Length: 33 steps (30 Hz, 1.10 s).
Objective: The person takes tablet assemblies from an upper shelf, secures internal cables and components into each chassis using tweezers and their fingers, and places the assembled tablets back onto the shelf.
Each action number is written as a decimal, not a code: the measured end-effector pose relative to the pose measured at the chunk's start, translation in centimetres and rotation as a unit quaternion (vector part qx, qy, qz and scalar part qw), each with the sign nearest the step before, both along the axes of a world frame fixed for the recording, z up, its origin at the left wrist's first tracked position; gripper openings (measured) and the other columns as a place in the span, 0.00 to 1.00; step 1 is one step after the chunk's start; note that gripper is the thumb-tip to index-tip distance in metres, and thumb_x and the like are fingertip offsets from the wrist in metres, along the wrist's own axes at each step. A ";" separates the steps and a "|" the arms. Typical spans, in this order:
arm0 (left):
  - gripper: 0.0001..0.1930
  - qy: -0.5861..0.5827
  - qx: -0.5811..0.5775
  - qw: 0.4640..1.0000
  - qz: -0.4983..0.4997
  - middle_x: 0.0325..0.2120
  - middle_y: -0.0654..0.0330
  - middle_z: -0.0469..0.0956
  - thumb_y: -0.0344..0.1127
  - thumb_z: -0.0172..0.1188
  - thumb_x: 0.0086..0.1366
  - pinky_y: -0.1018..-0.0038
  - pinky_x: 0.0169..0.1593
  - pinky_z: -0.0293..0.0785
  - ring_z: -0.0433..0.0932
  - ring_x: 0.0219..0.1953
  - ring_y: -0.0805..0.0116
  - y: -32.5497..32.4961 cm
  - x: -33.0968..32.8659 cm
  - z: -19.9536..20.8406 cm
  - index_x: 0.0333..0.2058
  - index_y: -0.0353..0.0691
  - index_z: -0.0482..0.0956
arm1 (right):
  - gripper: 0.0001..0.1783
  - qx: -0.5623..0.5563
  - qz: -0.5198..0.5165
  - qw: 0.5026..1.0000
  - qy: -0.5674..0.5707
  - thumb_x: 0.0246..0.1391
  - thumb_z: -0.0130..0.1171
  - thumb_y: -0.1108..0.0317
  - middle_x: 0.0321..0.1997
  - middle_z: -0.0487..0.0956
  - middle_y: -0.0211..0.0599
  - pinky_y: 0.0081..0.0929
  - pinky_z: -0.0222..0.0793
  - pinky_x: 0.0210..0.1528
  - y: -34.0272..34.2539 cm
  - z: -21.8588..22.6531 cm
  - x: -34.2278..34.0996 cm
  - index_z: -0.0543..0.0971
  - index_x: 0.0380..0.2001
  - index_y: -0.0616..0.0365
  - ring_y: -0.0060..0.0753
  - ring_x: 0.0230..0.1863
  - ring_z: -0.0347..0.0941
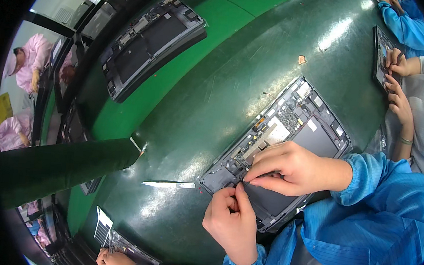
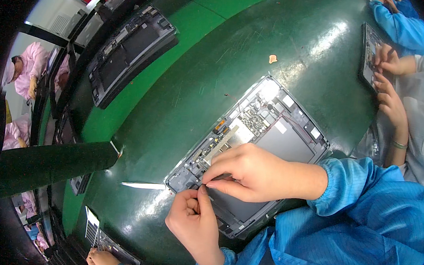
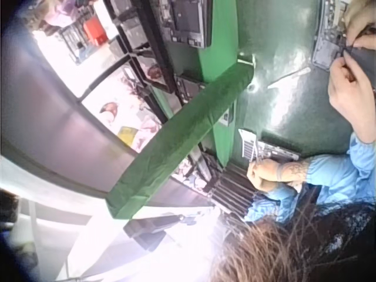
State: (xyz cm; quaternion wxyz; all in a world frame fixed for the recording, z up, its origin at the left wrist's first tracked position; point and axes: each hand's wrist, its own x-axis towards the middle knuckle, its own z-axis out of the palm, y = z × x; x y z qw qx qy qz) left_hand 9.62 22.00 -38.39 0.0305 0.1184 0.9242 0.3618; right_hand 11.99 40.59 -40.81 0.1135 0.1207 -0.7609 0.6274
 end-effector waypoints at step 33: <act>0.10 0.030 -0.012 0.999 0.021 0.12 0.60 0.67 0.29 0.68 0.63 0.63 0.22 0.61 0.66 0.15 0.64 -1.4 1.2 2.3 0.25 0.36 0.76 | 0.07 0.004 0.042 0.999 0.000 0.59 0.64 0.75 0.33 0.81 0.48 0.40 0.76 0.39 -1.3 2.6 0.7 0.85 0.39 0.66 0.51 0.34 0.79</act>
